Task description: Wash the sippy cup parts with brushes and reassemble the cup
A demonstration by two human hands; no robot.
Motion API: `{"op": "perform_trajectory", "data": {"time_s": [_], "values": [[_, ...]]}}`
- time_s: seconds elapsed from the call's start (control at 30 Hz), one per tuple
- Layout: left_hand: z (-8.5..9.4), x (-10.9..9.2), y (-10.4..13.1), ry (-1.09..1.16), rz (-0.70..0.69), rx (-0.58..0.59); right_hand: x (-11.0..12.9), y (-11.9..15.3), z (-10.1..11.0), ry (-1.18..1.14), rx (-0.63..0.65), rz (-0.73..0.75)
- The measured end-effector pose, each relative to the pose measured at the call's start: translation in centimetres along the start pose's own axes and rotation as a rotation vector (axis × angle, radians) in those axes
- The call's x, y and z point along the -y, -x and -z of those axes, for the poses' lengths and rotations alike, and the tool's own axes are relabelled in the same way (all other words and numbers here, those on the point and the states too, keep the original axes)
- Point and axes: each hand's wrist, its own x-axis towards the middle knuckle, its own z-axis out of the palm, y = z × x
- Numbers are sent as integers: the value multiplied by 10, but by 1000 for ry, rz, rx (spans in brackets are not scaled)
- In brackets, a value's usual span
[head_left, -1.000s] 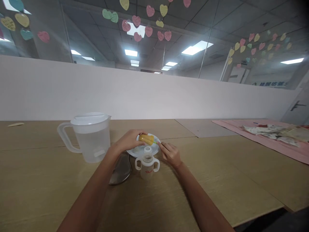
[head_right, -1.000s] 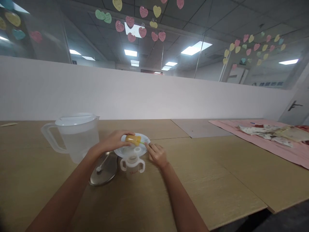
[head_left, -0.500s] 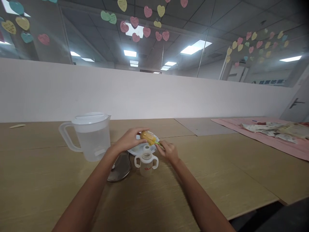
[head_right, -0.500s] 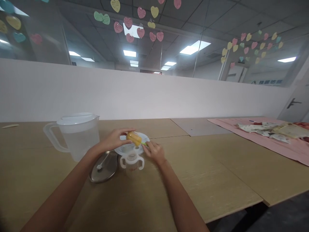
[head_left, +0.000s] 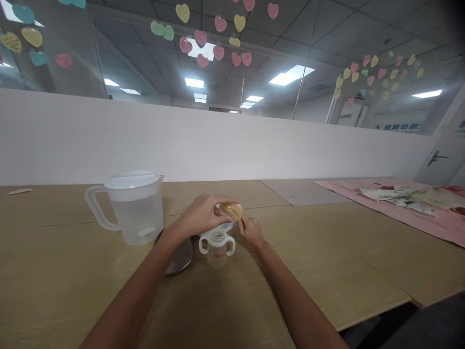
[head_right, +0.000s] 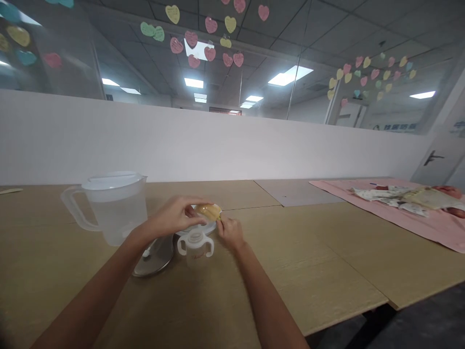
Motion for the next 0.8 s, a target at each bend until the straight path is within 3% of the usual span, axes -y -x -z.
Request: {"op": "perform_trajectory", "data": {"time_s": [0.23,0.47,0.8], "values": [[-11,-1,-1,-174,-101,-84,1,3,-2,-39,-103,12],[-9,20,-6,-15,-59,-75,3,-2,9,-41,-173,7],[-7,31,-3,218,-87,38,6,-11,17,138,128,-165]]}}
